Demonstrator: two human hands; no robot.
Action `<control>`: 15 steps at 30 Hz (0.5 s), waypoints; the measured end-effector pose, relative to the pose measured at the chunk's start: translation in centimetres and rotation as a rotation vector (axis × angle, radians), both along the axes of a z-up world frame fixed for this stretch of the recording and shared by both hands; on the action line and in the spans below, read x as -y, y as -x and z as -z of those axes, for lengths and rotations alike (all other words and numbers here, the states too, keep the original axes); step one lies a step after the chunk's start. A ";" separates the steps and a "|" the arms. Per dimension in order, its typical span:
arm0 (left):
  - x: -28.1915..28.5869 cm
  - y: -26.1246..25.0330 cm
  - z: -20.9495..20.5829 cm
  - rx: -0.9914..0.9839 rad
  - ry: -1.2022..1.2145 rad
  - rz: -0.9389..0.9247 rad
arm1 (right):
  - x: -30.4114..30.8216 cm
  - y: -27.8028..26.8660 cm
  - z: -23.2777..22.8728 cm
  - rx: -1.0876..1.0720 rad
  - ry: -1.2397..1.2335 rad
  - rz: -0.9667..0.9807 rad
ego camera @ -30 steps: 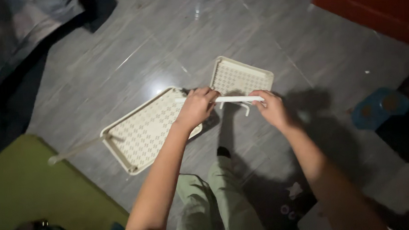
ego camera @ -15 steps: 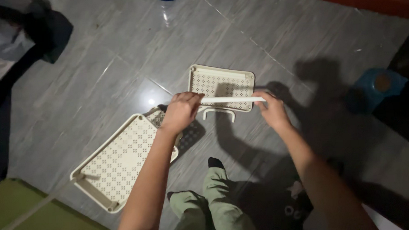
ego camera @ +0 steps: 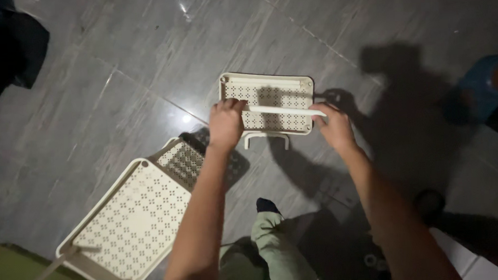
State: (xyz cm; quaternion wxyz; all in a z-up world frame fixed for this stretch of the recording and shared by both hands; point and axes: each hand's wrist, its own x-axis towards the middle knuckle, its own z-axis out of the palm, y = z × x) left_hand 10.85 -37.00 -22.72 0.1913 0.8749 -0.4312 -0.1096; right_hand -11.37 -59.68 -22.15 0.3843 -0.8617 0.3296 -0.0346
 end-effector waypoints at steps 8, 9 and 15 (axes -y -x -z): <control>0.5 3.6 12.8 -0.188 -0.498 -0.074 | -1.4 2.4 10.8 -0.181 0.267 -0.148; 0.2 3.7 14.1 -0.169 -0.508 -0.077 | -1.9 2.5 12.3 -0.154 0.277 -0.142; 0.0 5.7 21.5 -0.083 -0.503 -0.124 | -2.4 3.1 20.1 -0.039 0.272 -0.081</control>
